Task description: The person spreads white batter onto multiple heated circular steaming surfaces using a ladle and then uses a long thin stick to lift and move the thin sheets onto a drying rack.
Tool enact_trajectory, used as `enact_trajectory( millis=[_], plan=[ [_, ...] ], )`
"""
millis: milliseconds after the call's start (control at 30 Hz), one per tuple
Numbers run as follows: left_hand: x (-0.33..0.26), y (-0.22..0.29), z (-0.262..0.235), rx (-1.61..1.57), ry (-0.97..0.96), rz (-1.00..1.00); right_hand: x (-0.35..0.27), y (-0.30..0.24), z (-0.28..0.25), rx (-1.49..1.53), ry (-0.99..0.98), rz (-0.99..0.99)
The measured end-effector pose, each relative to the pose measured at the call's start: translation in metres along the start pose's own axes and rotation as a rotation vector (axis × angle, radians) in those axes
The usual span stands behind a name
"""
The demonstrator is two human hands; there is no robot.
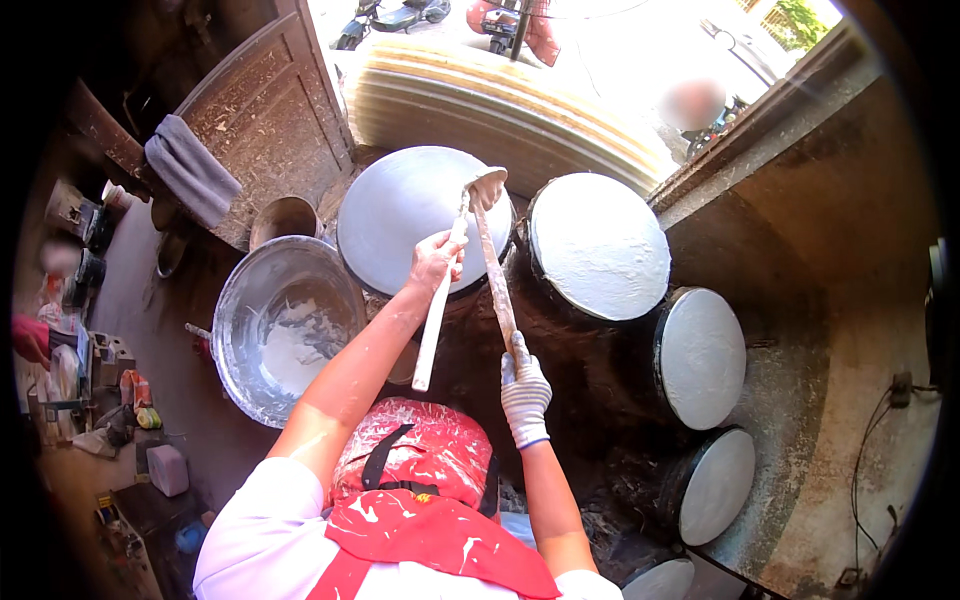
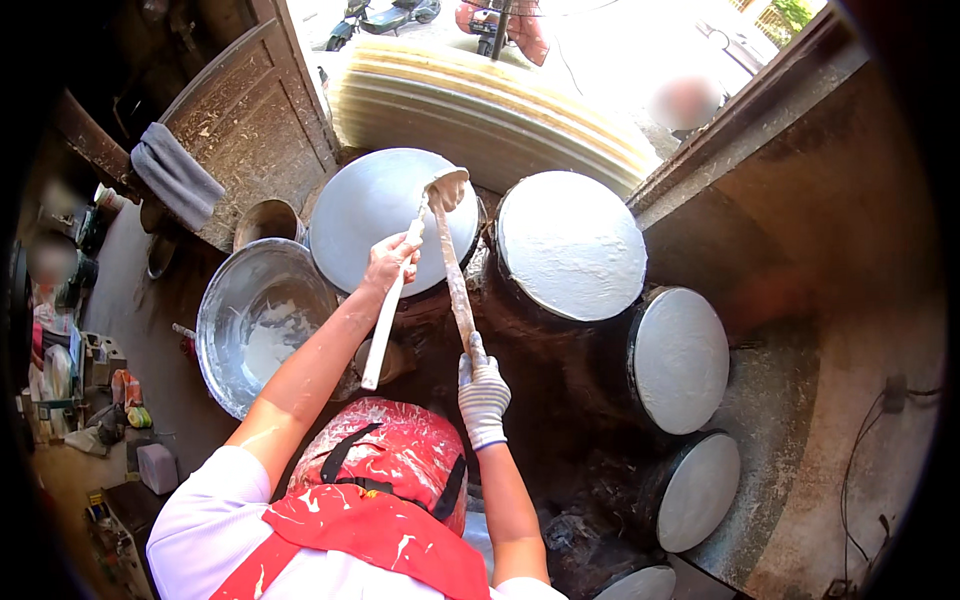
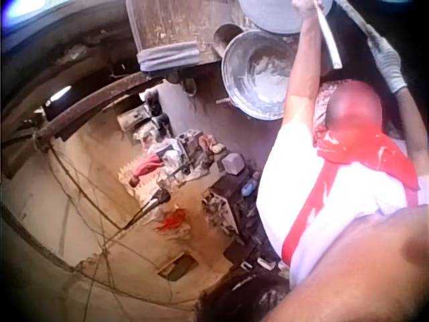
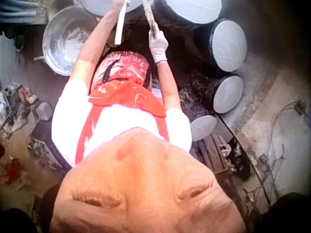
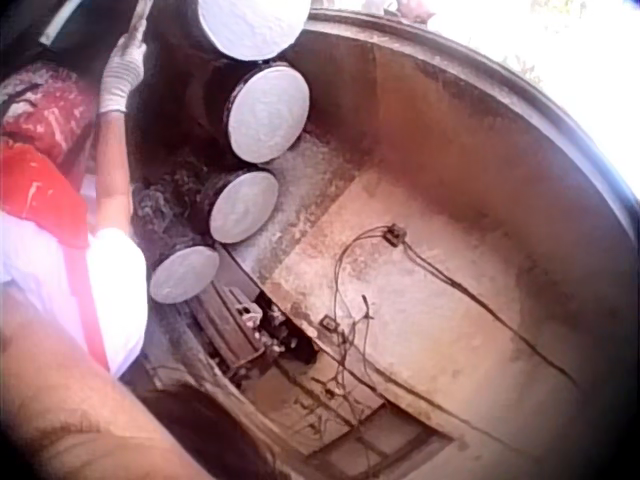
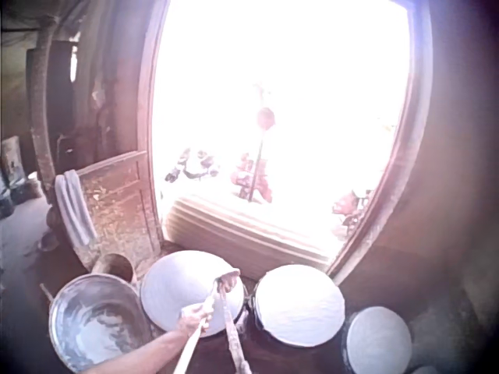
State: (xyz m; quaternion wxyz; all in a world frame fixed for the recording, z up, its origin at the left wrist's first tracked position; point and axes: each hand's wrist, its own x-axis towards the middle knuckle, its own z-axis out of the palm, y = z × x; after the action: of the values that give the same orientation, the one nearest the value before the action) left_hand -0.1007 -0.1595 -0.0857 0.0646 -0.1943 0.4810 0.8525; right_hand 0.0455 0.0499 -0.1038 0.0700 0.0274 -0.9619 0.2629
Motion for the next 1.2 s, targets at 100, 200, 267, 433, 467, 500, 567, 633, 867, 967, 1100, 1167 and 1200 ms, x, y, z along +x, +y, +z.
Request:
enact_trajectory(
  millis=[100,200,267,433,467,500,567,633,867,967,1100,1167,1200],
  plan=[
    [0.022,-0.014,0.005,0.199,0.05,0.078,-0.006,0.019,0.01,-0.012,-0.056,0.049],
    [0.031,-0.026,0.002,0.296,0.074,0.167,-0.009,0.001,0.018,0.263,0.037,0.07],
    [0.036,-0.034,-0.007,0.442,0.072,0.218,0.009,-0.021,0.025,0.233,-0.025,0.158],
    [0.039,-0.022,-0.012,1.054,0.137,0.539,0.016,-0.023,0.06,0.217,-0.024,0.239],
    [0.036,-0.014,-0.012,1.203,0.181,0.684,0.005,-0.022,0.065,0.267,0.074,0.17],
    [0.031,-0.004,-0.016,1.201,0.158,0.621,-0.005,-0.028,0.068,0.412,0.139,0.154],
    [0.041,0.001,-0.034,1.241,0.121,0.651,-0.018,-0.039,0.075,0.495,0.118,0.223],
    [0.036,0.015,-0.039,1.282,0.102,0.6,-0.024,-0.055,0.077,0.593,0.072,0.334],
    [0.065,0.021,-0.06,1.299,0.092,0.544,0.003,-0.074,0.133,1.112,0.253,0.593],
    [0.077,0.029,-0.068,1.232,0.157,0.569,0.022,-0.092,0.154,1.324,0.289,0.693],
    [0.083,0.042,-0.067,1.233,0.144,0.587,0.052,-0.102,0.201,0.899,0.321,0.505],
    [0.085,0.045,-0.081,1.221,0.161,0.581,0.085,-0.132,0.2,0.833,0.238,0.502],
    [0.086,0.046,-0.084,1.237,0.17,0.556,0.106,-0.146,0.199,0.817,0.235,0.472]
  ],
)
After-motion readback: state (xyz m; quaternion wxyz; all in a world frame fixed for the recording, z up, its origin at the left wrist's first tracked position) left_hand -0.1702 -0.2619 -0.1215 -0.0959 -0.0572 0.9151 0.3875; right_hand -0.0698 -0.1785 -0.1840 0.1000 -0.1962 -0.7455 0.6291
